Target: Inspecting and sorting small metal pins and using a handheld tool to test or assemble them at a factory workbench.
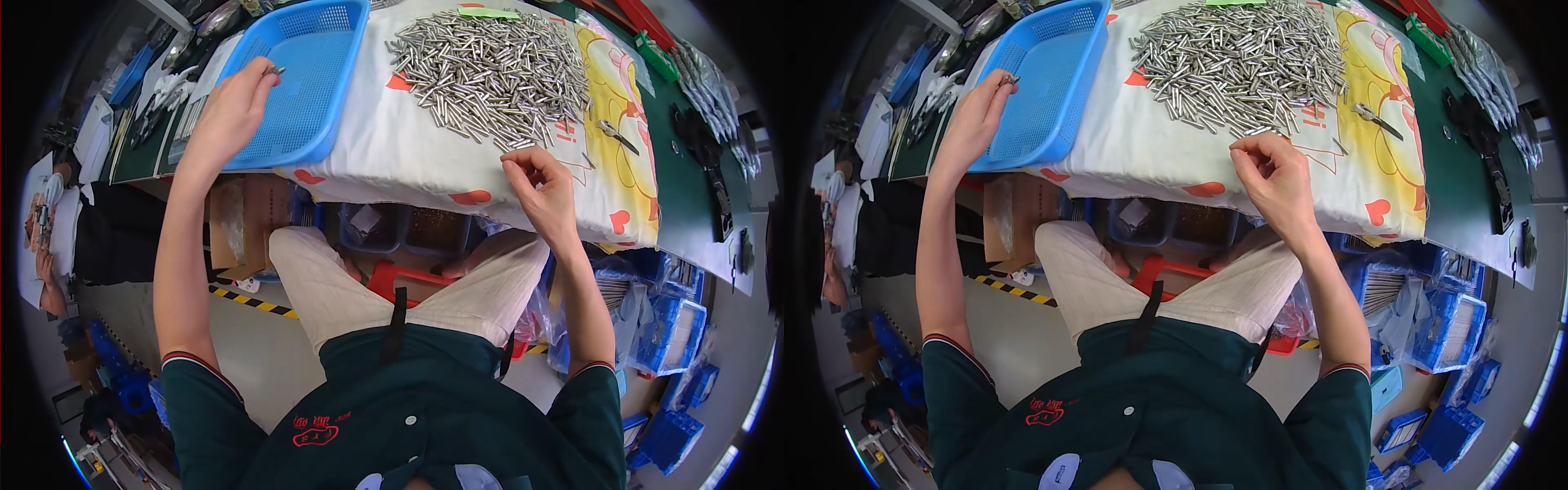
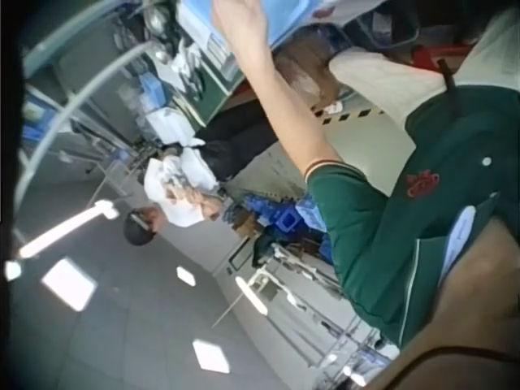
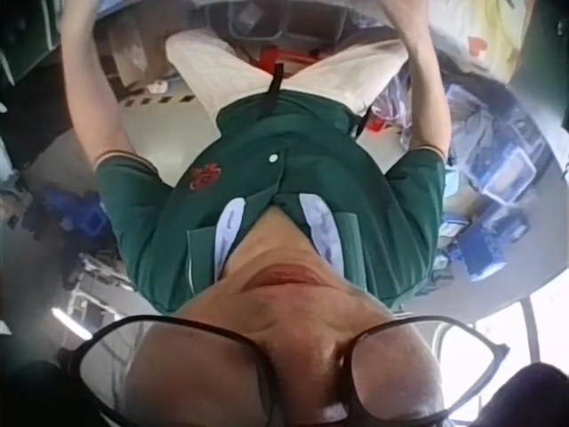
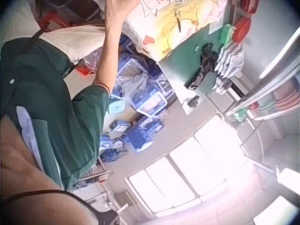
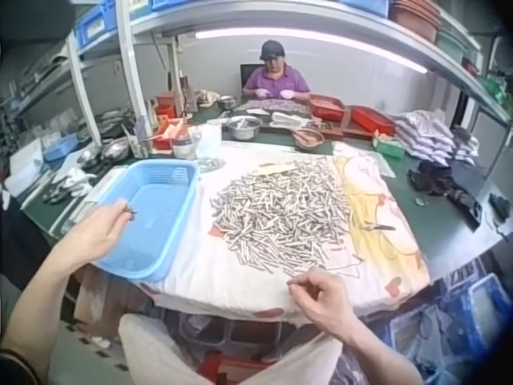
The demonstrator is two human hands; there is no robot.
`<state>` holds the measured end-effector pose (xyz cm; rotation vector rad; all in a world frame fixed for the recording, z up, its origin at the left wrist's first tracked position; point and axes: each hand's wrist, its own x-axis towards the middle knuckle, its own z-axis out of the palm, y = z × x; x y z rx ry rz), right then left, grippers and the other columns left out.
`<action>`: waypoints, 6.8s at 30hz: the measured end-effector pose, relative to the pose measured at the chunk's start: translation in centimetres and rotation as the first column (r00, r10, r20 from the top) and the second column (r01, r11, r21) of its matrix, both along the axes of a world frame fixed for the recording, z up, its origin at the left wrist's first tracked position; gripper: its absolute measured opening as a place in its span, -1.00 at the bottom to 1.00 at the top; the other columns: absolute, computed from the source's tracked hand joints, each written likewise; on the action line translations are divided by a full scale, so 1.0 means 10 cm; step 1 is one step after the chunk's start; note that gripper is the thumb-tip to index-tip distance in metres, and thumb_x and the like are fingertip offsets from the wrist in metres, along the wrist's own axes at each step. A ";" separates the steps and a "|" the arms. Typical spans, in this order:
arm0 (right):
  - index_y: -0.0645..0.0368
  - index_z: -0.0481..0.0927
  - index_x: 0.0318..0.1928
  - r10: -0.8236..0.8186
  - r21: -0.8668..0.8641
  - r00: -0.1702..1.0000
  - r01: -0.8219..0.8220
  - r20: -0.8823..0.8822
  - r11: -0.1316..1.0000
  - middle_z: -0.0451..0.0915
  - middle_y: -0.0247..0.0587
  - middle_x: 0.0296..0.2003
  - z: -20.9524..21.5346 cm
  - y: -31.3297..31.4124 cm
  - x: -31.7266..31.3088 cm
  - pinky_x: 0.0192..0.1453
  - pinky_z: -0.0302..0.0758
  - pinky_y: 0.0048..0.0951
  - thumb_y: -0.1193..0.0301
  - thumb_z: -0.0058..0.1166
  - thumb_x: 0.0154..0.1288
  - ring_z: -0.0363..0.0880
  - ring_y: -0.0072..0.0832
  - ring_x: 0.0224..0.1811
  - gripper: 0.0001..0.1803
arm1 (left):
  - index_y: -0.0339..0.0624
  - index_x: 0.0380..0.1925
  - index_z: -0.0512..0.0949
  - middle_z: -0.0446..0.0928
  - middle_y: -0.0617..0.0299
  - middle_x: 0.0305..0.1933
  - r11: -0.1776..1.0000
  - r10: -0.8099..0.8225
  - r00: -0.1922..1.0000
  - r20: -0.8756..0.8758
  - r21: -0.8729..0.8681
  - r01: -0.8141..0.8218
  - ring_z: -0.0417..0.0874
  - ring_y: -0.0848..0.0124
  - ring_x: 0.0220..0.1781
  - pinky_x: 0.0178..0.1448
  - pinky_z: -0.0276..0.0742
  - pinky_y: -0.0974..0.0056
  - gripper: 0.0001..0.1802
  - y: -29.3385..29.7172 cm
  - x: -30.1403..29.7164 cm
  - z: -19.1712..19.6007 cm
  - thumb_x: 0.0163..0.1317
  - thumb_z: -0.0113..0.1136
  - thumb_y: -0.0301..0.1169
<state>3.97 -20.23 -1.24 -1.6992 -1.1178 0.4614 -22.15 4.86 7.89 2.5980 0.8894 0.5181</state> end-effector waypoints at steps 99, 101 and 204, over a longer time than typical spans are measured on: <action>0.29 0.56 -0.44 0.010 0.195 1.000 -0.005 -0.022 0.981 0.48 -0.31 -0.55 -0.17 0.48 -0.27 -0.48 0.35 -0.62 0.55 0.18 0.00 0.39 -0.64 -0.56 -0.91 | -0.40 -0.25 0.51 0.58 0.17 -0.34 0.462 0.337 0.708 0.621 -0.764 0.450 0.60 0.50 -0.34 -0.23 0.58 0.42 -0.82 -1.23 1.17 -1.04 0.18 0.12 -0.50; 0.28 0.57 -0.42 0.002 0.222 1.000 0.001 -0.015 0.975 0.49 -0.31 -0.54 -0.16 0.47 -0.27 -0.50 0.33 -0.61 0.55 0.18 0.00 0.39 -0.63 -0.57 -0.91 | -0.39 -0.25 0.52 0.58 0.17 -0.34 0.471 0.337 0.703 0.626 -0.759 0.450 0.60 0.51 -0.34 -0.23 0.58 0.43 -0.83 -1.23 1.17 -1.04 0.18 0.11 -0.51; 0.31 0.49 -0.48 0.244 0.030 0.952 -0.253 0.185 0.967 0.44 -0.29 -0.61 0.27 0.40 -0.27 -0.50 0.27 -0.58 0.53 0.07 0.14 0.37 -0.59 -0.58 -0.89 | -0.22 0.11 0.27 0.61 0.04 -0.39 0.707 -0.047 0.868 0.494 -0.598 0.378 0.65 0.40 -0.31 -0.21 0.53 0.33 -0.44 -1.24 0.94 -0.72 0.05 0.16 -0.57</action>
